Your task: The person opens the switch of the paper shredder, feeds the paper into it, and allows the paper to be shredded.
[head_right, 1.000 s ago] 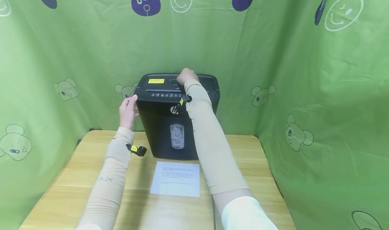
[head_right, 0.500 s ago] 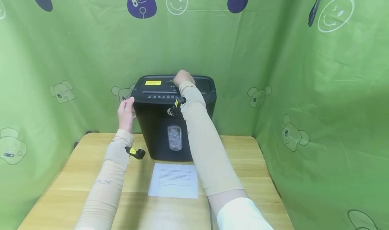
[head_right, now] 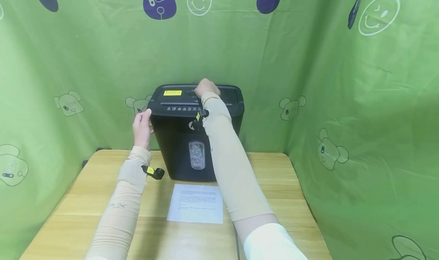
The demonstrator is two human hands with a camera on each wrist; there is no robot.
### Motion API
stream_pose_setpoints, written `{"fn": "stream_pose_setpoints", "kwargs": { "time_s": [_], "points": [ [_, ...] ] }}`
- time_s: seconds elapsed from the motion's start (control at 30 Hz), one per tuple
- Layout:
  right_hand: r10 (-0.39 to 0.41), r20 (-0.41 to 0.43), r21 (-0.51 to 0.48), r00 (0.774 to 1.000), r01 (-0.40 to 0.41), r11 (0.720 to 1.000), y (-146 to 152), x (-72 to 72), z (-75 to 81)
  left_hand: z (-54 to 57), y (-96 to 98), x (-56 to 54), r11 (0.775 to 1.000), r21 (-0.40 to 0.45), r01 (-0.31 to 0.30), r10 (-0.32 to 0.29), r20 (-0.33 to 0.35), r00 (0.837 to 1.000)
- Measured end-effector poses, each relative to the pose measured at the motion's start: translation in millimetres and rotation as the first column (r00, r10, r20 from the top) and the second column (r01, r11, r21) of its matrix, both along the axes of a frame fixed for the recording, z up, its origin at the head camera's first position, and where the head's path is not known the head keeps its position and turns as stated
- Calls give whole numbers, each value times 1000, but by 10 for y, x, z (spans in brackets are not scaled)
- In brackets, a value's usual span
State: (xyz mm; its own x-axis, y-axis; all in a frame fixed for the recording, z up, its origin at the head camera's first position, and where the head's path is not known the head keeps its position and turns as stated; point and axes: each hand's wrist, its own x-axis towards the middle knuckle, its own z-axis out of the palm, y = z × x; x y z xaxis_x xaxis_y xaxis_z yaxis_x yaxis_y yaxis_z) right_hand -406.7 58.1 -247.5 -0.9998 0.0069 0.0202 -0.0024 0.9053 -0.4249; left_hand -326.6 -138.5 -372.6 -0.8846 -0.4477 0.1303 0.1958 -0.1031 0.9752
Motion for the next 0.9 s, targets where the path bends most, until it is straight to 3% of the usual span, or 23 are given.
{"fn": "stream_pose_setpoints", "kwargs": {
  "time_s": [0.9],
  "points": [
    [46, -41, 42, 998, -44, 998, 165, -39, -53, -27, 143, -16, 1000, 21, 20, -20, -2, 1000]
  ]
}}
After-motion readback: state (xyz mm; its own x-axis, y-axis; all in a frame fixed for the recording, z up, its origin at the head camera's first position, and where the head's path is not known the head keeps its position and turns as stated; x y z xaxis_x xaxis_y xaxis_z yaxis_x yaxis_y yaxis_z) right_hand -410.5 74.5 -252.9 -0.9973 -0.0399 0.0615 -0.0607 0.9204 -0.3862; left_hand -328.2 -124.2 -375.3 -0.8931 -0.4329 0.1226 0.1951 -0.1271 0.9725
